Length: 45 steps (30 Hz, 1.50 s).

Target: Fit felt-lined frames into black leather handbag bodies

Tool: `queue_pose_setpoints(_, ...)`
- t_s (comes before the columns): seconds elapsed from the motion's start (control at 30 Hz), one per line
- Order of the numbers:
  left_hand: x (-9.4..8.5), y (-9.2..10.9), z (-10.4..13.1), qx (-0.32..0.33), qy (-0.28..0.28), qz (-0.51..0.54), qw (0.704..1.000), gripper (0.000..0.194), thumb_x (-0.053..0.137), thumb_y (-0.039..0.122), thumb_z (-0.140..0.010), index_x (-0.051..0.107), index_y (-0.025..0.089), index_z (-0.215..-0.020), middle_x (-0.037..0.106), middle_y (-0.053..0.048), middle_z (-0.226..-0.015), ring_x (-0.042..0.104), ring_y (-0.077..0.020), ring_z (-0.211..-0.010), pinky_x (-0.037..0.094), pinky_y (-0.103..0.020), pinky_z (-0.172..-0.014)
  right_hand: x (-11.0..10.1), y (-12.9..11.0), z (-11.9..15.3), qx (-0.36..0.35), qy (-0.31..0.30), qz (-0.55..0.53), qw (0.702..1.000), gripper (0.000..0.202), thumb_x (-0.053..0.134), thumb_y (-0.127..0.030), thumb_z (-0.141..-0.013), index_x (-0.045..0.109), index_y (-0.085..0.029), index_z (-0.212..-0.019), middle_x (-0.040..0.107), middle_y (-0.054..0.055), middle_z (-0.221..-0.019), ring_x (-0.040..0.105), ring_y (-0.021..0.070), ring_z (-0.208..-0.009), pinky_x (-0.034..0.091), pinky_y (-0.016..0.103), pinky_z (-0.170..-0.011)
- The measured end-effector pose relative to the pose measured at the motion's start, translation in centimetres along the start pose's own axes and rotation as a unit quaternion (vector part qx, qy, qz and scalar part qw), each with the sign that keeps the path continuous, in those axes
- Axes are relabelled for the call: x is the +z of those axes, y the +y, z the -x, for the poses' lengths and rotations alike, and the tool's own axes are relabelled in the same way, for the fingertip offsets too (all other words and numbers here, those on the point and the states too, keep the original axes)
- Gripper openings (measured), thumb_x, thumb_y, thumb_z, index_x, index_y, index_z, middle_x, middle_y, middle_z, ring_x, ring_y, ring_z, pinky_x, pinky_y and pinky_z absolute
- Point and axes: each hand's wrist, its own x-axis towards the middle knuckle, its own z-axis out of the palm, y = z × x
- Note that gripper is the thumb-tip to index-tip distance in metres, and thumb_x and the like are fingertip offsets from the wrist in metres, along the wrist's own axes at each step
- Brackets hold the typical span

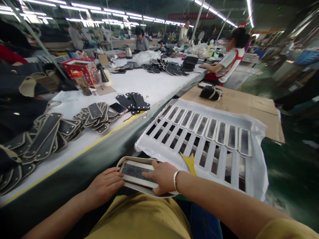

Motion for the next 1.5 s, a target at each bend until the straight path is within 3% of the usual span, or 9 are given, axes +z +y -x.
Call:
queue_pose_setpoints(0.17,-0.5,-0.4,-1.1,-0.040,-0.111,0.029,0.993,0.015,0.045,0.014,-0.085,0.059,0.018,-0.086,0.063,-0.005,-0.081,0.059,-0.0165,-0.079,0.049,-0.034,-0.079,0.2,0.7,-0.2,-0.029,-0.006,0.017,0.999,0.074,0.062,-0.051,-0.065,0.039,-0.038,-0.134,0.046,0.013,-0.107,0.058,0.0286,-0.080,0.045,0.037,-0.063)
queue_pose_setpoints(0.33,-0.1,0.7,-4.0,-0.066,-0.212,0.038,0.974,0.045,0.063,0.029,-0.075,0.051,0.019,-0.117,0.053,-0.012,-0.123,0.051,-0.0261,-0.110,0.045,-0.040,-0.091,0.4,0.8,-0.2,-0.032,0.007,0.016,0.999,0.072,0.060,-0.052,-0.067,0.038,-0.038,-0.134,0.046,0.013,-0.108,0.058,0.0292,-0.080,0.046,0.038,-0.061)
queue_pose_setpoints(0.47,1.3,1.7,-5.2,-0.087,-0.302,0.005,0.949,0.040,0.061,0.026,-0.077,0.055,0.015,-0.114,0.055,-0.014,-0.123,0.055,-0.0291,-0.106,0.048,-0.044,-0.086,0.5,0.5,0.3,-0.033,0.017,-0.003,0.999,0.069,0.059,-0.053,-0.069,0.040,-0.036,-0.133,0.048,0.014,-0.108,0.058,0.0311,-0.086,0.047,0.042,-0.068)
queue_pose_setpoints(0.63,2.2,1.1,-4.1,-0.051,-0.293,0.002,0.955,0.040,0.047,0.009,-0.082,0.052,0.017,-0.122,0.051,-0.013,-0.131,0.053,-0.0280,-0.112,0.050,-0.042,-0.085,-0.7,1.7,1.7,-0.015,0.022,-0.186,0.982,0.082,0.059,-0.053,-0.073,0.026,-0.020,-0.141,0.049,0.016,-0.123,0.054,0.0288,-0.104,0.042,0.038,-0.087)
queue_pose_setpoints(0.77,1.9,0.5,-4.2,-0.028,-0.306,0.003,0.952,0.040,0.046,0.012,-0.085,0.050,0.018,-0.124,0.050,-0.013,-0.132,0.054,-0.0258,-0.113,0.050,-0.037,-0.087,-1.9,3.1,3.4,0.081,-0.014,-0.223,0.971,0.072,0.061,-0.031,-0.077,0.027,-0.011,-0.137,0.063,0.015,-0.106,0.059,0.0264,-0.094,0.044,0.033,-0.080)
queue_pose_setpoints(1.03,1.0,-0.1,-4.9,-0.005,-0.299,0.000,0.954,0.029,0.049,0.018,-0.084,0.058,0.026,-0.110,0.054,-0.009,-0.124,0.057,-0.0265,-0.101,0.049,-0.039,-0.079,-1.4,3.1,4.5,0.081,0.014,-0.197,0.977,0.084,0.052,-0.011,-0.077,0.004,-0.028,-0.145,0.064,0.009,-0.102,0.061,0.0244,-0.088,0.042,0.029,-0.070)
queue_pose_setpoints(1.17,1.7,2.0,-6.7,0.003,-0.286,0.038,0.957,0.013,0.050,0.025,-0.083,0.061,0.020,-0.089,0.055,-0.006,-0.115,0.052,-0.0235,-0.099,0.045,-0.037,-0.082,-1.2,2.9,4.0,0.090,0.024,-0.219,0.971,0.084,0.051,-0.008,-0.075,0.009,-0.030,-0.144,0.064,0.009,-0.106,0.061,0.0246,-0.090,0.042,0.028,-0.070)
queue_pose_setpoints(1.33,5.1,6.0,-9.9,0.023,-0.264,0.013,0.964,0.010,0.051,0.023,-0.084,0.058,0.017,-0.082,0.056,-0.006,-0.095,0.048,-0.0229,-0.088,0.043,-0.037,-0.072,-1.5,3.0,3.9,0.088,0.023,-0.219,0.971,0.086,0.051,-0.005,-0.071,0.012,-0.028,-0.144,0.063,0.009,-0.108,0.061,0.0235,-0.089,0.043,0.027,-0.069)
queue_pose_setpoints(1.5,6.0,6.3,-10.7,0.064,-0.247,0.079,0.964,0.015,0.048,0.019,-0.085,0.058,0.017,-0.074,0.058,-0.005,-0.099,0.047,-0.0196,-0.090,0.041,-0.035,-0.080,-1.8,3.4,3.6,0.102,0.006,-0.251,0.963,0.086,0.049,-0.001,-0.068,0.019,-0.026,-0.144,0.065,0.005,-0.106,0.062,0.0198,-0.087,0.043,0.024,-0.070)
